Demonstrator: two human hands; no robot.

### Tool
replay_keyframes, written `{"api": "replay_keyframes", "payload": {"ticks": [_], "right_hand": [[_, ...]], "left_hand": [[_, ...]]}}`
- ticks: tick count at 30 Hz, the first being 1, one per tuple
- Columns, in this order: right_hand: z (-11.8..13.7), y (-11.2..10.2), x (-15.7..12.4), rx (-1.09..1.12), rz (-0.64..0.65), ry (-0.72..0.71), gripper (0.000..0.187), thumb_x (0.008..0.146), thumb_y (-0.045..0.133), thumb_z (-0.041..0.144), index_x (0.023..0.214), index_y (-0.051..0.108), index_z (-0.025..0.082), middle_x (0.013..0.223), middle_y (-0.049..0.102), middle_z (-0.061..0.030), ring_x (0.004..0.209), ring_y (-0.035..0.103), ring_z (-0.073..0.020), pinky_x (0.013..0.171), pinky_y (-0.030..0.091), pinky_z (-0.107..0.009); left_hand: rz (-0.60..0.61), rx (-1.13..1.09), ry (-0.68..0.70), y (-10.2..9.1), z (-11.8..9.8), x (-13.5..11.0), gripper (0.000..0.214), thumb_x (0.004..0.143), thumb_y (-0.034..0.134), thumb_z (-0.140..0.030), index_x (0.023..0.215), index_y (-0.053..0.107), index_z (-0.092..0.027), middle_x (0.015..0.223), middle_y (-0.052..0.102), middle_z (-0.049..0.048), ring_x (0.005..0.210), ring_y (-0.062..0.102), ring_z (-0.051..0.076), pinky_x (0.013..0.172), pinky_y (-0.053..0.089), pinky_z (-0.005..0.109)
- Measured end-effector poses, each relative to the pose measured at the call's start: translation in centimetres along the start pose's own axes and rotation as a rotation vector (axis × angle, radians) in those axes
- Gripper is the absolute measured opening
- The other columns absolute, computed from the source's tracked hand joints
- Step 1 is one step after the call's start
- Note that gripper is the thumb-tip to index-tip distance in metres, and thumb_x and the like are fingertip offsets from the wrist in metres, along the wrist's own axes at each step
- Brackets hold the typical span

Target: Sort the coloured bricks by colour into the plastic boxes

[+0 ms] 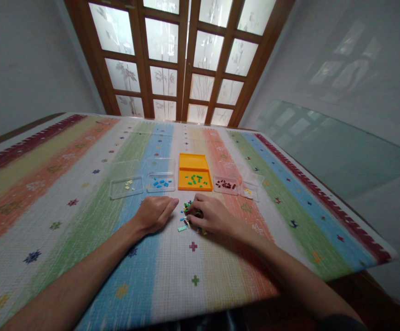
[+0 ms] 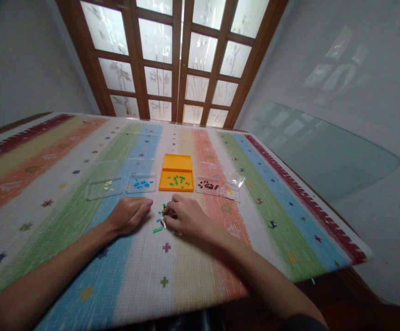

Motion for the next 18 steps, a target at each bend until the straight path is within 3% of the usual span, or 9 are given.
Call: {"api": "replay_keyframes", "payload": {"ticks": [9,18], "right_hand": [[0.02,0.68,0.18,-0.057,-0.006,0.002,0.017,0.094,0.064,0.029,0.090,0.073,0.015,0.092,0.065,-0.0076,0.077,0.054,-0.0169,0.067,0.038,-0.031],[0.03,0.91,0.20,-0.115,0.025,-0.011,0.014,0.093,0.055,0.019,0.095,0.068,0.015,0.095,0.064,-0.0086,0.077,0.054,-0.0174,0.066,0.038,-0.030]], "left_hand": [[-0.003,0.002,0.020,0.13,-0.02,-0.09,0.046,0.106,0.030,-0.026,0.068,0.055,-0.019,0.057,0.058,0.0003,0.051,0.052,0.013,0.052,0.038,0.026],[0.015,-0.004,-0.003,0.24,0.14,-0.07,0.047,0.106,0.030,-0.029,0.067,0.054,-0.019,0.055,0.054,-0.0004,0.050,0.049,0.013,0.053,0.038,0.025]]}}
Point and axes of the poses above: each hand's wrist, its own x-axis towards the middle knuckle, its own y-axis out of the palm, z = x × y, the point moved 6 cm from there along x, towards the middle knuckle
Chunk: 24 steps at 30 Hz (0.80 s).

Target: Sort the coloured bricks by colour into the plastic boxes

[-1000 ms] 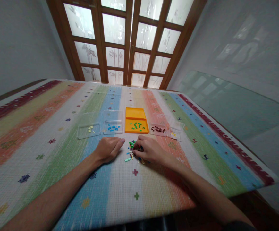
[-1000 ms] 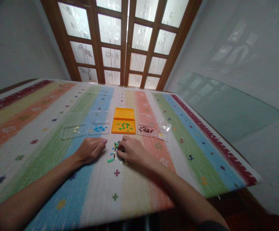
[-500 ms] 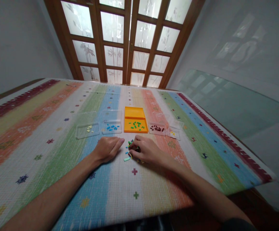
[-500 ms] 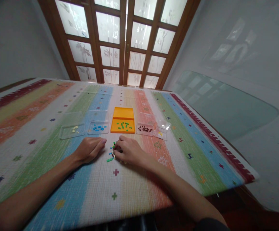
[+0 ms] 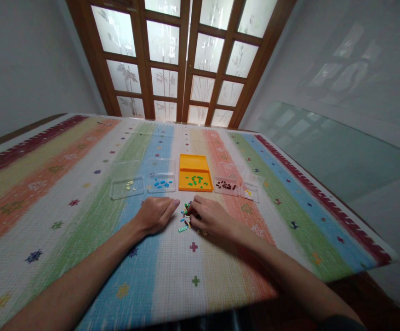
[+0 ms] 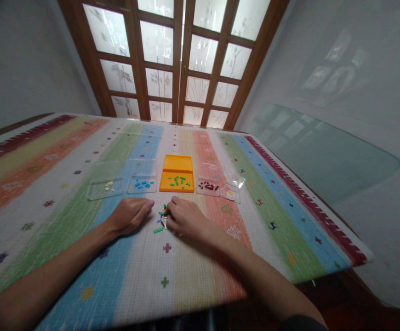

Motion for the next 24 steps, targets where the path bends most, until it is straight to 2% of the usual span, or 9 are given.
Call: {"api": "replay_keyframes", "payload": {"ticks": [9,14,16,19,24], "right_hand": [[0.1,0.2,-0.3,-0.042,0.014,-0.031,0.010,0.094,0.052,0.020,0.096,0.061,0.016,0.096,0.062,-0.0086,0.077,0.053,-0.0175,0.065,0.037,-0.031],[-0.9,-1.7,-0.4,0.036,-0.050,-0.042,0.008,0.094,0.052,0.018,0.098,0.059,0.018,0.099,0.063,-0.0075,0.082,0.055,-0.0178,0.073,0.041,-0.030],[-2.6,-3.2,-0.5,0.042,-0.119,-0.011,0.009,0.092,0.053,0.016,0.097,0.059,0.018,0.099,0.065,-0.0075,0.083,0.056,-0.0181,0.074,0.041,-0.029],[-6.4,-5.3,-0.8,0.044,-0.225,0.100,0.009,0.089,0.056,0.017,0.096,0.059,0.018,0.094,0.067,-0.0072,0.080,0.057,-0.0184,0.072,0.040,-0.028],[-12.6,-7.0,-1.7,0.018,-0.282,0.308,0.005,0.086,0.059,0.023,0.085,0.059,0.019,0.077,0.065,-0.0038,0.066,0.055,-0.0165,0.061,0.034,-0.026]], "left_hand": [[-0.008,0.014,0.020,0.0,-0.1,0.0,0.046,0.106,0.030,-0.027,0.067,0.052,-0.019,0.056,0.055,-0.0007,0.050,0.050,0.013,0.053,0.037,0.025],[-0.020,0.030,0.054,-0.2,-0.3,0.0,0.046,0.107,0.030,-0.026,0.066,0.051,-0.019,0.056,0.055,-0.0009,0.049,0.050,0.013,0.053,0.037,0.025],[-0.017,0.028,0.053,-0.2,-0.4,0.0,0.047,0.107,0.030,-0.026,0.066,0.051,-0.019,0.056,0.055,-0.0009,0.050,0.049,0.013,0.053,0.037,0.025],[-0.014,0.019,0.050,-0.3,-0.4,0.0,0.047,0.107,0.029,-0.026,0.066,0.051,-0.020,0.056,0.055,-0.0007,0.050,0.049,0.013,0.053,0.037,0.025],[-0.033,0.020,0.072,-0.3,-0.4,0.0,0.046,0.107,0.029,-0.025,0.066,0.051,-0.019,0.056,0.054,-0.0012,0.050,0.048,0.013,0.053,0.036,0.025]]}}
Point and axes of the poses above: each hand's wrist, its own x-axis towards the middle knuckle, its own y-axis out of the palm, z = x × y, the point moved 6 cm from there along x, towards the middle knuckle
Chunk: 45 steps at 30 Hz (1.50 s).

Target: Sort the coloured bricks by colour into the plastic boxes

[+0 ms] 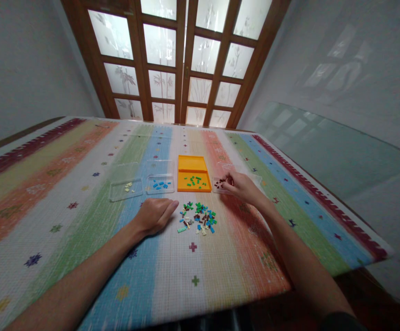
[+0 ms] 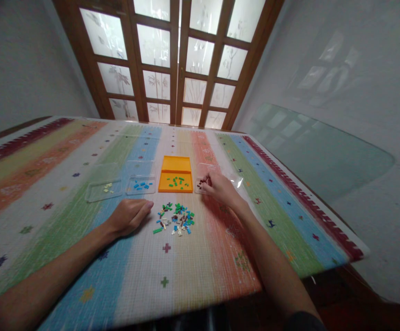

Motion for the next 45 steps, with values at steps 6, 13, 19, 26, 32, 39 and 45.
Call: {"api": "replay_keyframes", "payload": {"ticks": [6,13,19,26,32,39,45], "right_hand": [[-2.0,0.4,0.5,0.033,0.068,0.061,0.005,0.083,0.059,0.024,0.085,0.060,0.019,0.067,0.063,-0.0001,0.058,0.051,-0.0151,0.057,0.030,-0.025],[-2.2,1.5,0.9,0.004,0.130,0.093,0.007,0.083,0.057,0.022,0.085,0.063,0.017,0.069,0.062,-0.0014,0.061,0.051,-0.0153,0.059,0.031,-0.025],[-2.6,2.1,1.3,-0.001,0.135,0.037,0.012,0.085,0.057,0.021,0.087,0.068,0.017,0.073,0.068,-0.0031,0.063,0.054,-0.0153,0.059,0.034,-0.024],[-3.0,2.8,1.6,-0.025,0.144,0.029,0.026,0.092,0.053,0.017,0.099,0.078,0.017,0.100,0.078,-0.0118,0.084,0.068,-0.0204,0.075,0.047,-0.028],[-2.1,2.1,1.4,-0.002,0.115,0.003,0.027,0.092,0.055,0.018,0.106,0.078,0.018,0.099,0.080,-0.0111,0.084,0.071,-0.0218,0.076,0.050,-0.029],[4.0,1.6,-0.3,0.111,0.049,-0.221,0.024,0.092,0.057,0.015,0.108,0.075,0.015,0.080,0.072,-0.0048,0.069,0.061,-0.0157,0.067,0.043,-0.027],[10.9,4.8,-3.2,0.161,0.227,-0.542,0.022,0.097,0.058,0.018,0.111,0.075,0.021,0.093,0.064,-0.0056,0.077,0.056,-0.0149,0.069,0.040,-0.027]], "left_hand": [[0.024,-0.001,-0.004,0.3,0.2,-0.1,0.045,0.106,0.030,-0.025,0.067,0.052,-0.019,0.057,0.054,-0.0008,0.051,0.049,0.013,0.054,0.036,0.025],[0.014,0.002,-0.004,0.1,0.1,0.0,0.046,0.107,0.029,-0.024,0.066,0.051,-0.019,0.056,0.055,-0.0008,0.050,0.049,0.013,0.054,0.037,0.025],[0.022,0.010,-0.010,0.2,0.1,-0.1,0.047,0.107,0.029,-0.026,0.066,0.051,-0.019,0.056,0.055,-0.0008,0.051,0.049,0.013,0.054,0.037,0.025],[0.043,0.017,-0.025,0.4,0.3,-0.2,0.046,0.107,0.029,-0.025,0.067,0.051,-0.019,0.056,0.053,-0.0011,0.051,0.048,0.013,0.054,0.037,0.025],[0.040,0.018,-0.011,0.3,0.2,-0.1,0.046,0.107,0.029,-0.025,0.066,0.050,-0.019,0.056,0.053,-0.0013,0.049,0.048,0.013,0.053,0.036,0.026],[0.034,0.014,-0.012,0.3,0.2,0.0,0.048,0.107,0.028,-0.026,0.066,0.050,-0.019,0.056,0.053,-0.0014,0.050,0.048,0.013,0.053,0.036,0.026],[0.049,-0.001,-0.031,0.2,0.2,0.0,0.047,0.107,0.029,-0.027,0.068,0.052,-0.019,0.057,0.056,-0.0008,0.052,0.050,0.013,0.055,0.038,0.025]]}}
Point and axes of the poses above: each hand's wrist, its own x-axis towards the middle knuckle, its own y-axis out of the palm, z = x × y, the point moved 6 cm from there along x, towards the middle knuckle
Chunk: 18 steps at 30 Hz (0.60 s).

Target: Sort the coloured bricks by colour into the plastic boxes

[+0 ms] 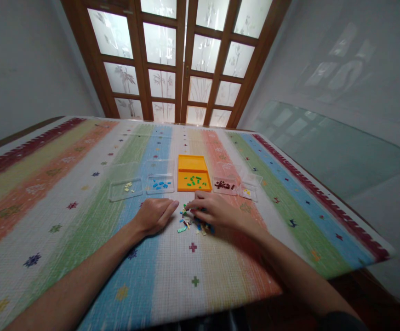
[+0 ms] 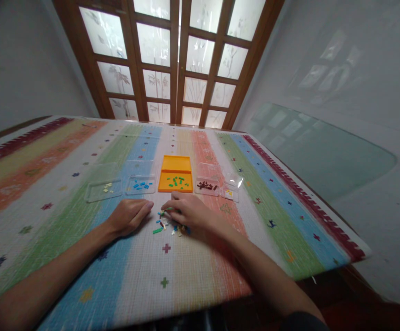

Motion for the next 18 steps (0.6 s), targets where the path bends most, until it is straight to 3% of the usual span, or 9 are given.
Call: {"api": "replay_keyframes", "payload": {"ticks": [6,18], "right_hand": [[0.6,2.6,0.0,-0.055,0.069,-0.004,0.021,0.099,0.056,0.021,0.110,0.073,0.024,0.095,0.058,-0.0051,0.076,0.051,-0.0152,0.064,0.034,-0.028],[0.8,2.5,-0.1,-0.139,0.069,0.044,0.016,0.096,0.054,0.016,0.104,0.067,0.020,0.099,0.059,-0.0065,0.076,0.048,-0.0155,0.063,0.031,-0.028]], "left_hand": [[0.006,0.026,-0.016,0.2,0.1,0.0,0.048,0.107,0.028,-0.029,0.068,0.053,-0.019,0.057,0.056,-0.0001,0.052,0.051,0.014,0.054,0.037,0.026],[0.024,0.041,0.002,0.4,0.1,-0.1,0.047,0.108,0.026,-0.027,0.069,0.051,-0.019,0.057,0.056,-0.0007,0.052,0.051,0.013,0.055,0.037,0.025]]}}
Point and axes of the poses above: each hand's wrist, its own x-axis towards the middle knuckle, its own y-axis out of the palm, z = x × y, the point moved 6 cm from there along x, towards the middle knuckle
